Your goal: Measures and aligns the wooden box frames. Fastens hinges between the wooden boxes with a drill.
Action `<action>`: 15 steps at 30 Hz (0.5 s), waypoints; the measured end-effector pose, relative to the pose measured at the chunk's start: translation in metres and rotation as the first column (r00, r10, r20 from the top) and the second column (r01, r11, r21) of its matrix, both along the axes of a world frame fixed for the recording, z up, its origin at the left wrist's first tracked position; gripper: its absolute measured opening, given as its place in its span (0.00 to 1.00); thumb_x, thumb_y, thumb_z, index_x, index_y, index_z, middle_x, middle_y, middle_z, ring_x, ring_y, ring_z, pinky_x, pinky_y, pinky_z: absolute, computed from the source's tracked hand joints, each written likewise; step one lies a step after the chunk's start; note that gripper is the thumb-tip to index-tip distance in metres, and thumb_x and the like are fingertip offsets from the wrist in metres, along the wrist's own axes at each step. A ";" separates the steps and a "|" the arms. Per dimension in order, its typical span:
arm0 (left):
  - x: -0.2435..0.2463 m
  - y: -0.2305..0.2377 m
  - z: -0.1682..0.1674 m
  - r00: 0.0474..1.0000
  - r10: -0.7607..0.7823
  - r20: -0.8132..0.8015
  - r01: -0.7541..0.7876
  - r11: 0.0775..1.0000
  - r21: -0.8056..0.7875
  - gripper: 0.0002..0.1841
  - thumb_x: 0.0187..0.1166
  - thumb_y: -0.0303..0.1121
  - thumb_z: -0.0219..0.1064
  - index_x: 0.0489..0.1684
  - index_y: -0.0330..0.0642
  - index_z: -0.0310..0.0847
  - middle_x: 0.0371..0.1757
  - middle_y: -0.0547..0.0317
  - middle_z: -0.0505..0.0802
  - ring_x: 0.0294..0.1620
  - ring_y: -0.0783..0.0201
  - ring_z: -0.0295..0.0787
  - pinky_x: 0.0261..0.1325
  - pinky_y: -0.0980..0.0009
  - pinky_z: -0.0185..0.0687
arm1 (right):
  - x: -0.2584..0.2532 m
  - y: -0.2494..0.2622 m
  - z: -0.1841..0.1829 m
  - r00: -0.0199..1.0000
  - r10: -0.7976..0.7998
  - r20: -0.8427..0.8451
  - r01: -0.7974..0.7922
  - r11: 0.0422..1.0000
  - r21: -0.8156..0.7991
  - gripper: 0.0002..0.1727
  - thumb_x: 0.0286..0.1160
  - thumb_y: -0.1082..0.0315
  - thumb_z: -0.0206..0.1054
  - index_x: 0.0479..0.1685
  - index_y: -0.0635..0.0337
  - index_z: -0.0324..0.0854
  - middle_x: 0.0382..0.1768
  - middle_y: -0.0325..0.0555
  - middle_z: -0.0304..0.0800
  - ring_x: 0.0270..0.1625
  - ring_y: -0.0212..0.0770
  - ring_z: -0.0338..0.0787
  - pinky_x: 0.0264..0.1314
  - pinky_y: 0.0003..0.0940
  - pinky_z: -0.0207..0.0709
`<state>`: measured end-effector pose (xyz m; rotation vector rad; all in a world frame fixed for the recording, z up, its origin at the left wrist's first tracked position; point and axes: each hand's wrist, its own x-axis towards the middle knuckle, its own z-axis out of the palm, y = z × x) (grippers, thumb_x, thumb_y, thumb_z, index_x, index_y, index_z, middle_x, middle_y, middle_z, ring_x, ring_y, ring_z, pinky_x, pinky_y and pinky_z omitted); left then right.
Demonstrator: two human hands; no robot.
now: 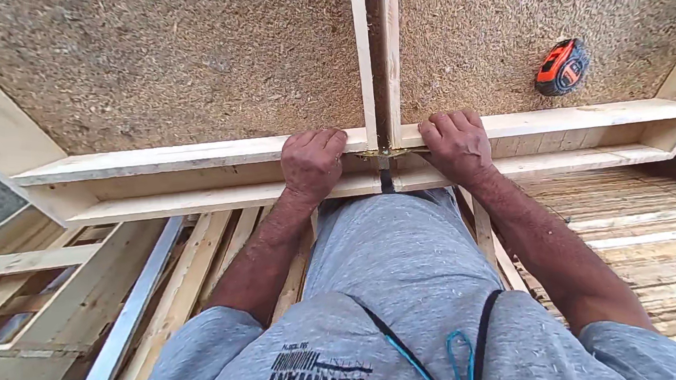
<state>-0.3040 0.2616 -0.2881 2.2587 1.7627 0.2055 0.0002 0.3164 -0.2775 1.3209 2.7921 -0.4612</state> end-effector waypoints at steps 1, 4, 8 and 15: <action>0.000 0.001 0.000 1.000 -0.008 0.000 0.008 1.000 -0.002 0.09 0.81 0.33 0.66 0.51 0.48 0.91 0.53 0.56 0.98 0.50 0.52 0.96 0.50 0.52 0.86 | 0.007 0.002 0.002 1.000 -0.010 0.013 0.010 1.000 0.002 0.21 0.73 0.52 0.75 0.55 0.58 0.85 0.50 0.56 0.91 0.51 0.58 0.90 0.59 0.56 0.77; 0.000 0.001 0.002 1.000 -0.016 -0.001 0.016 1.000 -0.012 0.10 0.81 0.35 0.67 0.52 0.46 0.91 0.52 0.53 0.97 0.50 0.49 0.96 0.52 0.49 0.87 | 0.019 0.002 0.002 1.000 0.009 0.016 -0.010 1.000 0.021 0.23 0.72 0.50 0.75 0.53 0.60 0.84 0.49 0.56 0.91 0.50 0.58 0.90 0.58 0.57 0.78; 0.001 0.001 0.002 1.000 -0.005 -0.019 0.005 1.000 -0.004 0.10 0.81 0.36 0.66 0.52 0.46 0.91 0.51 0.53 0.98 0.48 0.48 0.95 0.50 0.49 0.86 | 0.025 0.000 0.001 1.000 0.028 -0.007 -0.028 0.999 0.027 0.16 0.75 0.58 0.70 0.54 0.58 0.84 0.51 0.55 0.91 0.53 0.57 0.90 0.60 0.54 0.79; 0.001 0.000 0.001 1.000 -0.001 -0.030 0.001 1.000 0.020 0.10 0.80 0.37 0.67 0.51 0.48 0.91 0.50 0.53 0.98 0.47 0.48 0.95 0.48 0.49 0.86 | 0.030 -0.001 -0.007 0.999 -0.029 -0.017 0.030 0.994 0.101 0.10 0.76 0.61 0.68 0.39 0.60 0.82 0.36 0.55 0.89 0.38 0.58 0.90 0.36 0.52 0.79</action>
